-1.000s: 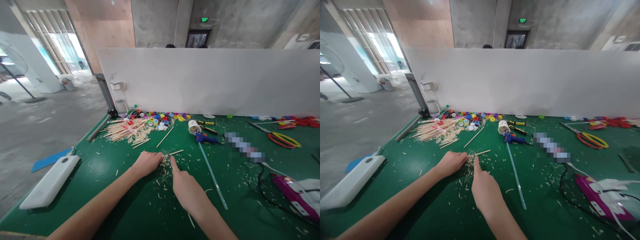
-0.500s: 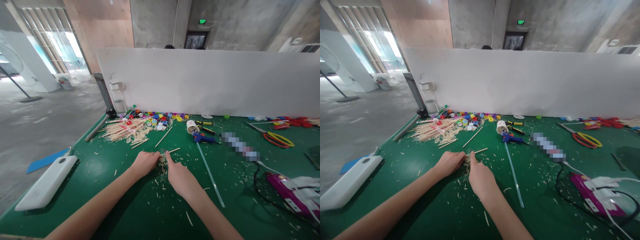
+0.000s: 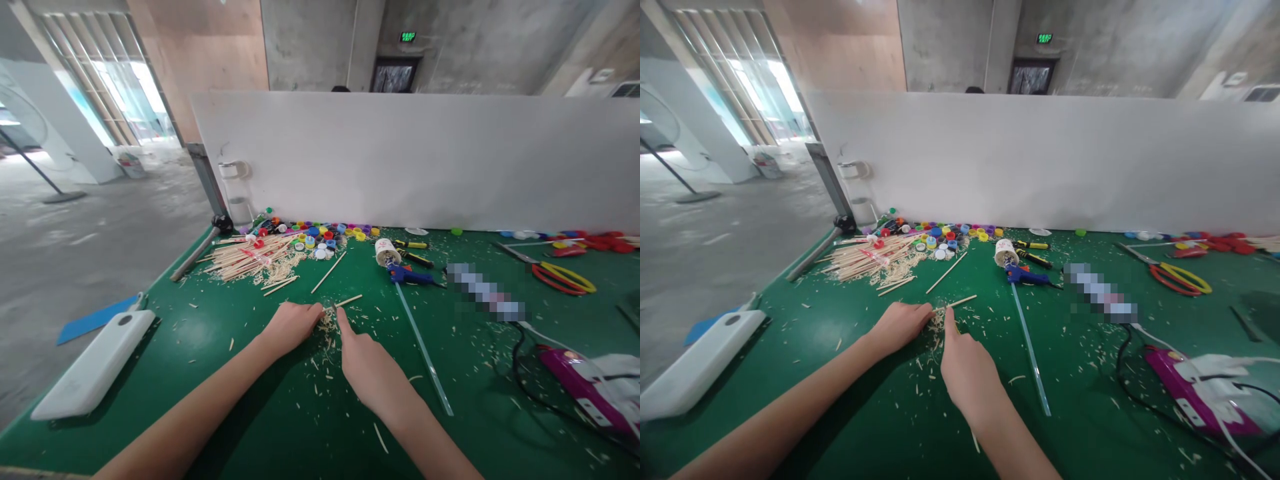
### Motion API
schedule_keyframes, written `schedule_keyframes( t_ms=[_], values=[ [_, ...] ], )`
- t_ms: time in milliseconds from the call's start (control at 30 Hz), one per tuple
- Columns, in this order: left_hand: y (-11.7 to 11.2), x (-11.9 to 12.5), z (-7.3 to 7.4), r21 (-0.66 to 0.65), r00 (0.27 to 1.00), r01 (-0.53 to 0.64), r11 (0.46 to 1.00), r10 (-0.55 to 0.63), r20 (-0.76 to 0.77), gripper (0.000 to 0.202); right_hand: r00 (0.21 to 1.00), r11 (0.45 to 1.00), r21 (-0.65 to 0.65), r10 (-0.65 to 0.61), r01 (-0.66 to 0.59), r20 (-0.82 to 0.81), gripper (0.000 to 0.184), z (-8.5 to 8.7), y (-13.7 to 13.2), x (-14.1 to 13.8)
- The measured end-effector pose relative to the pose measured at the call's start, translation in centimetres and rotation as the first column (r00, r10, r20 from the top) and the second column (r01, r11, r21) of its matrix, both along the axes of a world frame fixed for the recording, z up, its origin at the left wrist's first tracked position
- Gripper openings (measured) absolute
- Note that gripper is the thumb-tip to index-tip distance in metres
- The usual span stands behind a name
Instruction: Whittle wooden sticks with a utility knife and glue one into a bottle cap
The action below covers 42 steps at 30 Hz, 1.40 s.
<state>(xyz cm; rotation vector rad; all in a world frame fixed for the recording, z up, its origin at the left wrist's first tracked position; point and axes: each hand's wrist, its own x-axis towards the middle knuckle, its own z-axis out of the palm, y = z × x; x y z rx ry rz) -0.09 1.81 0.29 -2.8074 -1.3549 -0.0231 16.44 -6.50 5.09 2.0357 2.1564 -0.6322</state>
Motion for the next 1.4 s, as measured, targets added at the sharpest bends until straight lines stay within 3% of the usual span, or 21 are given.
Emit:
schedule_keyframes(
  t_ms=[267, 500, 633, 733, 867, 1033, 1233, 1400],
  values=[
    [-0.2, -0.2, 0.3, -0.03, 0.999, 0.028, 0.999, -0.028, 0.016, 0.023, 1.0, 1.0, -0.002, 0.006, -0.006, 0.009, 0.069, 0.6, 2.1, -0.7],
    [-0.4, 0.1, 0.1, -0.021, 0.985, -0.157, 0.987, 0.158, 0.064, 0.034, 0.998, 1.0, 0.017, 0.011, -0.01, -0.069, 0.064, -0.1, 3.1, -0.7],
    [-0.5, 0.3, 0.4, -0.033, 0.971, -0.228, 0.973, 0.229, 0.068, 0.032, 0.999, 1.0, 0.028, 0.005, -0.004, -0.052, 0.066, -0.2, 2.4, -0.6],
    [-0.3, 0.3, 0.6, -0.044, 0.963, -0.26, 0.965, 0.262, 0.064, 0.033, 0.999, 1.0, -0.013, -0.004, 0.003, -0.042, 0.072, -0.1, 1.3, -0.5],
    [0.3, 0.2, 0.6, -0.05, 0.946, -0.314, 0.948, 0.317, 0.07, 0.034, 0.994, 0.997, -0.073, -0.034, 0.026, -0.104, 0.066, -0.4, -0.2, 0.1],
    [0.5, -0.1, 0.4, -0.041, 0.946, -0.308, 0.951, 0.31, 0.098, 0.033, 0.976, 0.995, -0.064, -0.091, 0.08, -0.196, 0.057, -1.0, -0.7, 0.7],
    [0.3, -0.3, 0.4, -0.034, 0.962, -0.236, 0.971, 0.239, 0.136, 0.031, 0.966, 0.99, 0.017, -0.135, 0.142, -0.221, 0.058, -1.7, -0.4, 0.9],
    [0.3, -0.3, 0.3, -0.032, 0.969, -0.185, 0.982, 0.188, 0.158, 0.028, 0.978, 0.992, 0.034, -0.112, 0.12, -0.173, 0.059, -1.7, -0.4, 0.7]
  ],
)
